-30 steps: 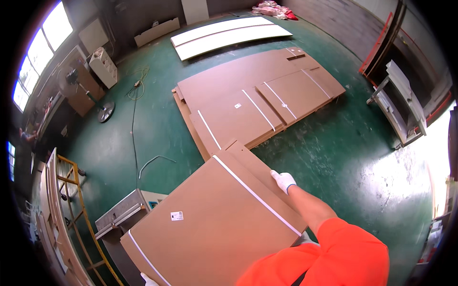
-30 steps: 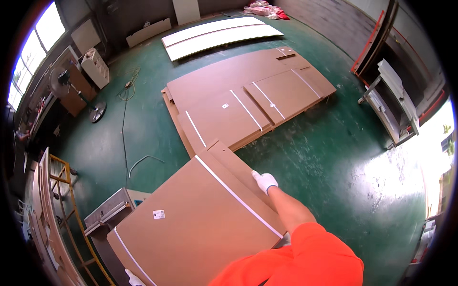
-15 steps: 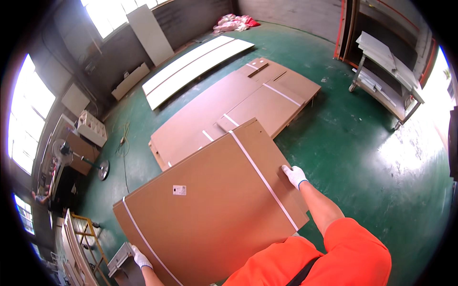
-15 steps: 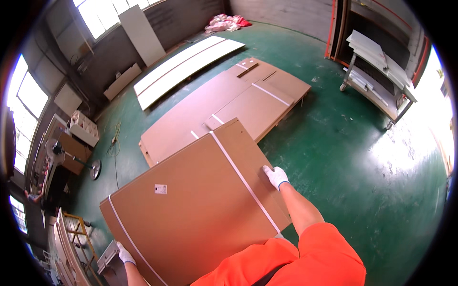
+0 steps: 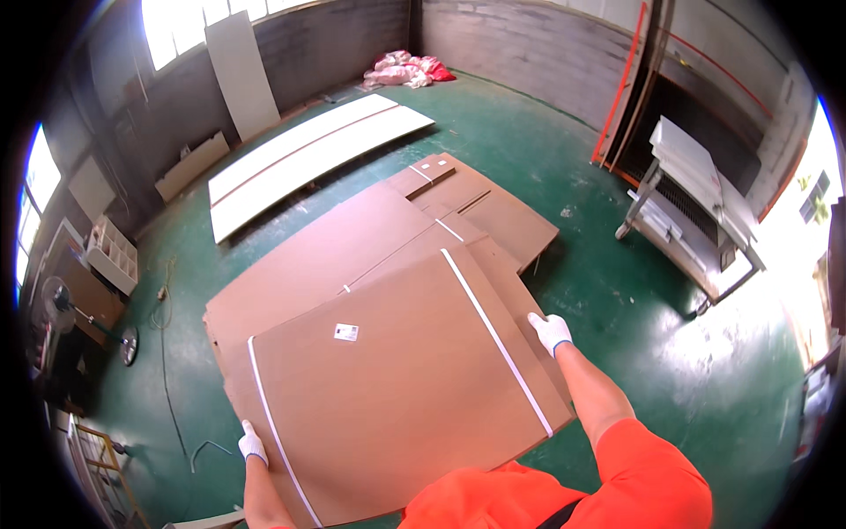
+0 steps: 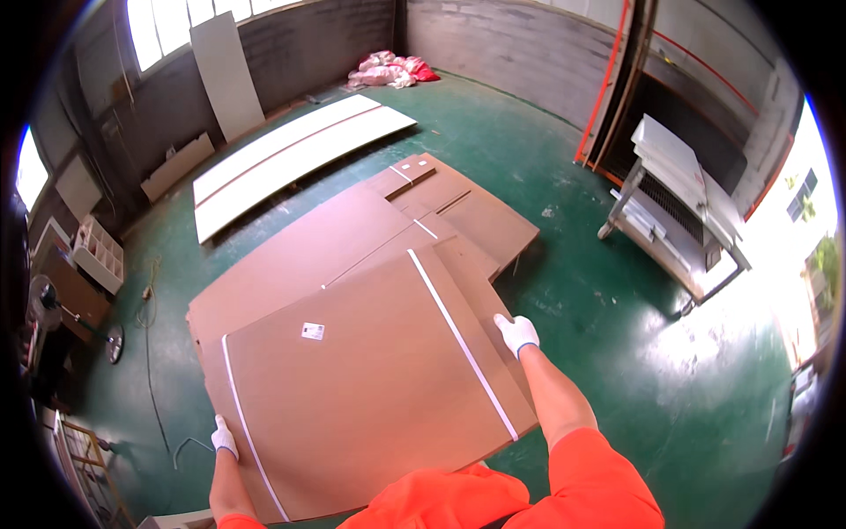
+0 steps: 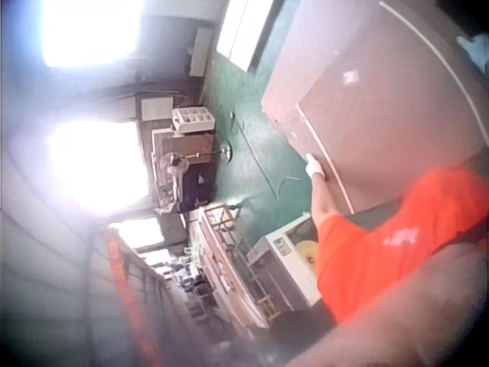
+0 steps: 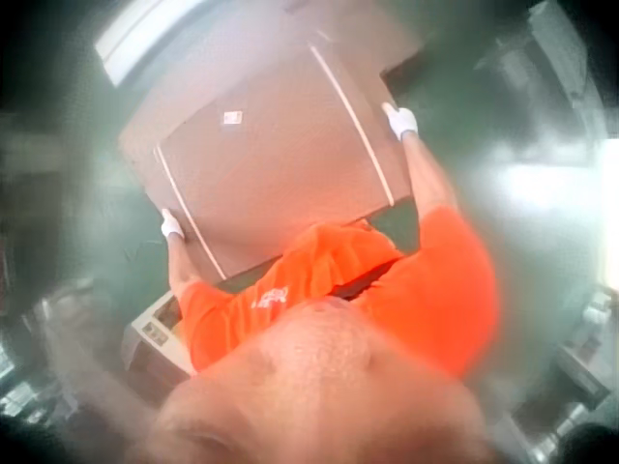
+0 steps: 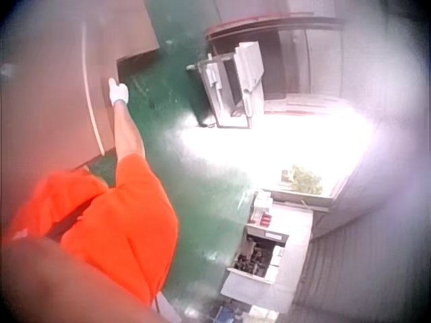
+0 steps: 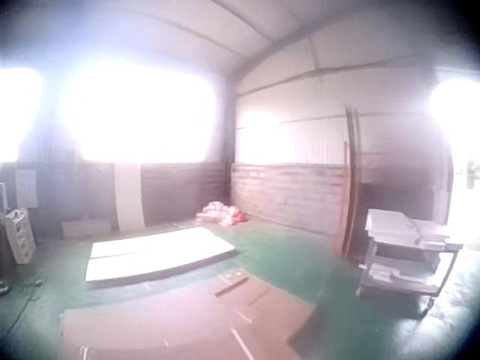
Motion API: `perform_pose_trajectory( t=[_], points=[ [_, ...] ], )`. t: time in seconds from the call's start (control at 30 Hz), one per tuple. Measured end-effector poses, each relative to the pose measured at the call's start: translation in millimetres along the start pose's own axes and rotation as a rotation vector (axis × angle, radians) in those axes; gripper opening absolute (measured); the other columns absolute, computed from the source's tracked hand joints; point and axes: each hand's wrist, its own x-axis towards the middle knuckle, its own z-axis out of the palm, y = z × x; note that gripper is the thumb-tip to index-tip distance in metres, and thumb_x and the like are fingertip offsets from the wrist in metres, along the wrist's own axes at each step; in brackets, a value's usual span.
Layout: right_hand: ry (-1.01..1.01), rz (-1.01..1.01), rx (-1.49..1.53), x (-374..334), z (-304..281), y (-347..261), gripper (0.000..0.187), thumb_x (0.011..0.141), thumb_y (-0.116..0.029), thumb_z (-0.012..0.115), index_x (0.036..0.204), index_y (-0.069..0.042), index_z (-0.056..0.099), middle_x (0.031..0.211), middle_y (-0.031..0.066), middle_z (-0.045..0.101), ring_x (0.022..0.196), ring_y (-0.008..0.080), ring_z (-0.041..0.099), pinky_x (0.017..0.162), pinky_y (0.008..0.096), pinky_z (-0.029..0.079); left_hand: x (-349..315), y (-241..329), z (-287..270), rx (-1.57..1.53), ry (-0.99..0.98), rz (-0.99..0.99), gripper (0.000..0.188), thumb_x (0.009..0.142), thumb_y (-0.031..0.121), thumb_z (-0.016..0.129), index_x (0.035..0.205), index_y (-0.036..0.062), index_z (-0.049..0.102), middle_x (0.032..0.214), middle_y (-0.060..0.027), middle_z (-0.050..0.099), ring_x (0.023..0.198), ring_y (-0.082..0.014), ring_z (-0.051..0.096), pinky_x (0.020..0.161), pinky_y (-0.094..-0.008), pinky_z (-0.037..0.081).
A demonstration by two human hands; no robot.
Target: The person wraps a white strap around a stack of wooden panels and secures it using a strapping machine, then moves the panels onto a workbench and later assists several others in lifting a very large wooden board onto a roller conveyor.
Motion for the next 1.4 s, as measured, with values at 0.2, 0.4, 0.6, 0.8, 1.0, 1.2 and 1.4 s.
perform_pose_trajectory(
  t=[0.2,0.4,0.6,0.8,1.0,1.2,1.4],
  points=[
    [0.046,0.212,-0.264,147.4,-50.3,20.3,0.073,0.080,-0.058,0.074,0.107,0.010,0.072,0.108,0.0301,0.072,0.104,0.0411,0.070,0.088,0.0445,0.053,-65.0,66.1,180.5,0.444,-0.080,-0.093,0.082,0.094,0.063,0.054,0.120,-0.0145,0.064,0.123,-0.0318,0.066,0.119,-0.0430,0.063,0.101,-0.0462,0.047],
    [-0.029,0.164,-0.436,324.4,-18.7,62.8,0.072,0.080,-0.053,0.077,0.111,0.012,0.070,0.107,0.0309,0.071,0.099,0.0407,0.071,0.086,0.0426,0.054,-79.2,53.2,309.8,0.544,-0.084,-0.226,0.081,0.094,0.065,0.051,0.119,-0.0098,0.067,0.123,-0.0308,0.066,0.120,-0.0411,0.063,0.101,-0.0454,0.048],
    [-0.170,0.194,-0.222,481.2,34.7,108.8,0.061,0.081,-0.043,0.078,0.106,0.012,0.071,0.103,0.0262,0.074,0.095,0.0358,0.072,0.083,0.0411,0.054,-86.2,42.7,419.7,0.666,-0.063,-0.351,0.084,0.092,0.069,0.048,0.116,-0.0095,0.069,0.120,-0.0317,0.067,0.118,-0.0438,0.063,0.102,-0.0455,0.048],
    [-0.277,0.158,-0.071,606.9,100.0,79.1,0.049,0.087,-0.033,0.078,0.106,0.012,0.070,0.097,0.0164,0.074,0.086,0.0248,0.069,0.078,0.0367,0.053,-42.6,30.8,532.5,0.582,0.010,-0.354,0.079,0.094,0.066,0.050,0.102,-0.0100,0.073,0.105,-0.0322,0.070,0.107,-0.0441,0.067,0.095,-0.0471,0.049],
    [-0.309,-0.004,-0.076,702.2,184.7,36.3,0.050,0.088,-0.035,0.078,0.111,0.009,0.070,0.102,0.0158,0.074,0.091,0.0234,0.068,0.083,0.0367,0.053,17.2,14.5,623.7,0.358,0.116,-0.279,0.080,0.097,0.064,0.051,0.078,-0.0115,0.070,0.069,-0.0219,0.064,0.067,-0.0304,0.058,0.072,-0.0465,0.047],
    [-0.261,-0.157,-0.397,752.4,267.1,4.9,0.064,0.090,-0.046,0.072,0.121,0.010,0.065,0.122,0.0237,0.067,0.109,0.0309,0.065,0.095,0.0402,0.050,47.5,-31.5,645.9,0.289,0.174,-0.124,0.069,0.095,0.058,0.061,0.104,-0.0095,0.071,0.090,-0.0212,0.069,0.084,-0.0335,0.064,0.082,-0.0461,0.051],
    [-0.214,-0.092,-0.436,786.4,282.0,60.0,0.090,0.094,-0.058,0.063,0.148,0.011,0.040,0.153,0.0277,0.044,0.143,0.0379,0.043,0.117,0.0413,0.035,-76.1,-106.5,679.6,0.622,0.377,-0.539,0.104,0.085,0.070,0.066,0.150,-0.0052,0.037,0.150,-0.0314,0.043,0.136,-0.0426,0.048,0.113,-0.0473,0.041]
  ],
)
